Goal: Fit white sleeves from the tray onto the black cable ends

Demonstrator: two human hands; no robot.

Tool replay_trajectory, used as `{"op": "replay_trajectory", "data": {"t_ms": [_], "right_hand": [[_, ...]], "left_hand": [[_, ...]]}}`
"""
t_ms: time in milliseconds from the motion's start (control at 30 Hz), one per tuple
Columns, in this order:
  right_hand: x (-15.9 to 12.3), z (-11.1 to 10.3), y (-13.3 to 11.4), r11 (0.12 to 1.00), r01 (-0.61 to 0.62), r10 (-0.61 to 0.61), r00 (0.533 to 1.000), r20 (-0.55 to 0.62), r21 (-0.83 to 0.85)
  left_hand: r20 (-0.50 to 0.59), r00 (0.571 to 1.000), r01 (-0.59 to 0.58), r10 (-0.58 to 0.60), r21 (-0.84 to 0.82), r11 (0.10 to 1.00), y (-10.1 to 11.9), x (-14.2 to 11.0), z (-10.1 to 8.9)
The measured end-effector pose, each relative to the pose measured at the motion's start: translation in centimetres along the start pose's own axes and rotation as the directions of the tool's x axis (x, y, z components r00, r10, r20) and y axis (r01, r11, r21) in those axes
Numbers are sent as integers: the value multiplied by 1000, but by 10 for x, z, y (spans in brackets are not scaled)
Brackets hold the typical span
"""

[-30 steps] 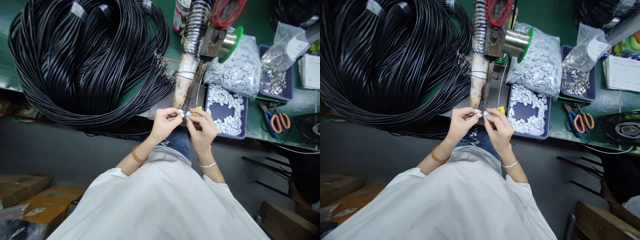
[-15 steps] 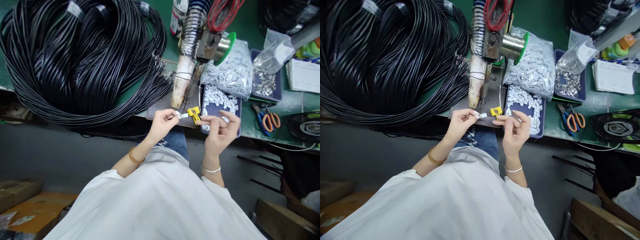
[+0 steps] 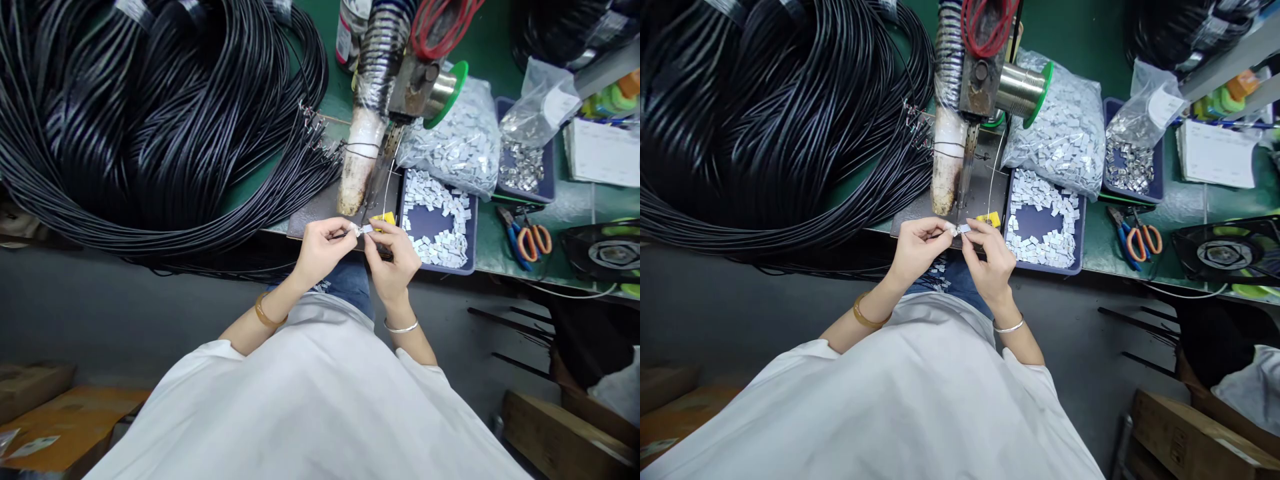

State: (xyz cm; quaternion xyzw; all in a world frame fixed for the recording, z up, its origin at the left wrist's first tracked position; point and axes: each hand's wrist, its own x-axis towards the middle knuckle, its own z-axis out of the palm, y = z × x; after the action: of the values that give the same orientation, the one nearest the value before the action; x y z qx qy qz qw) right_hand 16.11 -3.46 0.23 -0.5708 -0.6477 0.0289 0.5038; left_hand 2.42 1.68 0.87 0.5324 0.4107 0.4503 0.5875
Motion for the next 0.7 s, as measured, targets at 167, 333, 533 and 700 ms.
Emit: {"op": "replay_trajectory", "data": {"t_ms": [167, 333, 533, 700], "right_hand": [[6, 1, -5, 999, 22, -22, 1000, -12, -31], [0, -8, -3, 999, -34, 33, 998, 45, 17], [14, -40, -8, 994, 105, -79, 850, -521, 21], [29, -67, -26, 1000, -6, 15, 815, -580, 17]], "left_hand": [[-29, 1000, 11, -11, -1, 1000, 3, 1, 0], [11, 999, 33, -34, 27, 999, 0, 0, -3], [81, 994, 68, -73, 64, 996, -3, -8, -3], [206, 978, -24, -13, 174, 984, -1, -19, -10]]}}
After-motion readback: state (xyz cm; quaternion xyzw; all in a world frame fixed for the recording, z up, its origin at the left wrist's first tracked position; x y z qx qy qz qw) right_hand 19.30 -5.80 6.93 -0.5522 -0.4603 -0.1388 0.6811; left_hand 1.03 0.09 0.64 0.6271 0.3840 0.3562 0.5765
